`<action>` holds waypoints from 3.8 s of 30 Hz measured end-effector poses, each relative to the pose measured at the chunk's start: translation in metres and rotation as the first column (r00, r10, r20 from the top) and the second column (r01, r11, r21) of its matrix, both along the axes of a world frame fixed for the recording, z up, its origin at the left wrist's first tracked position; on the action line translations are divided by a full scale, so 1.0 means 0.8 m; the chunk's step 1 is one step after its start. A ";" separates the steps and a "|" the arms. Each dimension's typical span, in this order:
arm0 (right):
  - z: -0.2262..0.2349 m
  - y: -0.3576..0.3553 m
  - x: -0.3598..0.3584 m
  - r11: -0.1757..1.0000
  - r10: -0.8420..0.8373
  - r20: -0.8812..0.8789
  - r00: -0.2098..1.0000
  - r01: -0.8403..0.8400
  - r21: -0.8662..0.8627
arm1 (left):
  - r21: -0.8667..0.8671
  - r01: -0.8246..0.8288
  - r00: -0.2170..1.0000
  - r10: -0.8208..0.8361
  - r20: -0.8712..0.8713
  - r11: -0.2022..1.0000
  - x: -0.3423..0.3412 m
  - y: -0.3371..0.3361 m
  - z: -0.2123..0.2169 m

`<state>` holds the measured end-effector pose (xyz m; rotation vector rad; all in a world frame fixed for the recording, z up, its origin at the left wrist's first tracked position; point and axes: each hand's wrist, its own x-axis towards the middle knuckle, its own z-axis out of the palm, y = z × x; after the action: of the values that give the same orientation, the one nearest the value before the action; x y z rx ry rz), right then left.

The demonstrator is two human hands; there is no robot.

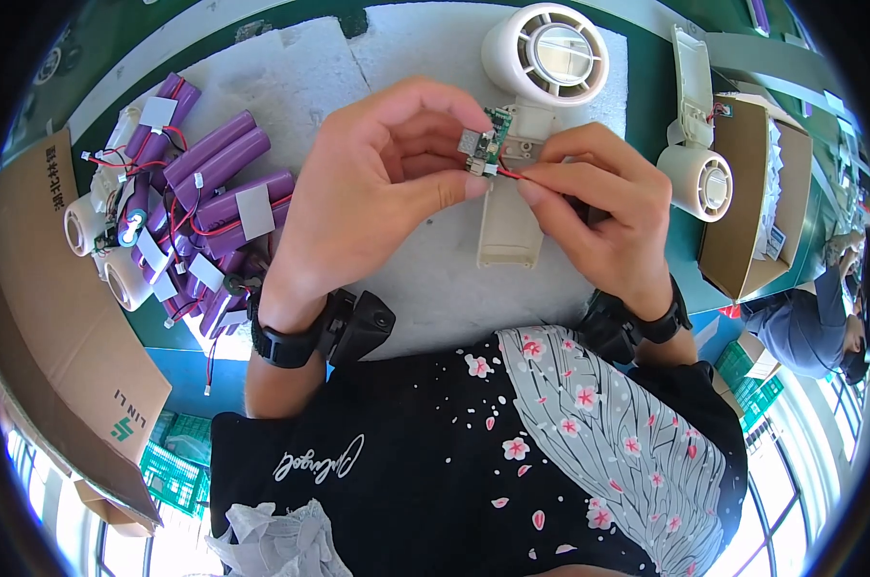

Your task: The person connects a battery pack to a circuit board, fits them into a fan housing, and tests the circuit before removing them and repeating the process with another unit.

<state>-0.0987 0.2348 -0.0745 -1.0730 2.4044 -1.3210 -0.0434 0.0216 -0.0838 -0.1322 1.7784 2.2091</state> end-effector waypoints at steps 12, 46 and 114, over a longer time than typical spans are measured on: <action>-0.001 0.010 -0.006 0.999 0.040 -0.022 0.999 -0.041 -0.016 | 0.043 -0.002 1.000 0.004 -0.028 0.999 0.000 0.005 -0.008; -0.003 0.007 -0.005 0.998 0.053 -0.054 0.997 -0.052 0.021 | -0.100 -0.013 0.994 0.001 -0.113 0.995 0.002 0.008 -0.004; -0.010 -0.015 0.009 0.976 -0.215 -0.104 0.971 0.210 -0.056 | -0.544 -0.234 0.858 -0.091 -0.505 0.805 -0.002 0.013 -0.011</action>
<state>-0.0915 0.2230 -0.0826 -0.9430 2.6459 -1.4215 -0.0449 0.0322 -0.0926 0.2947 2.7670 1.7390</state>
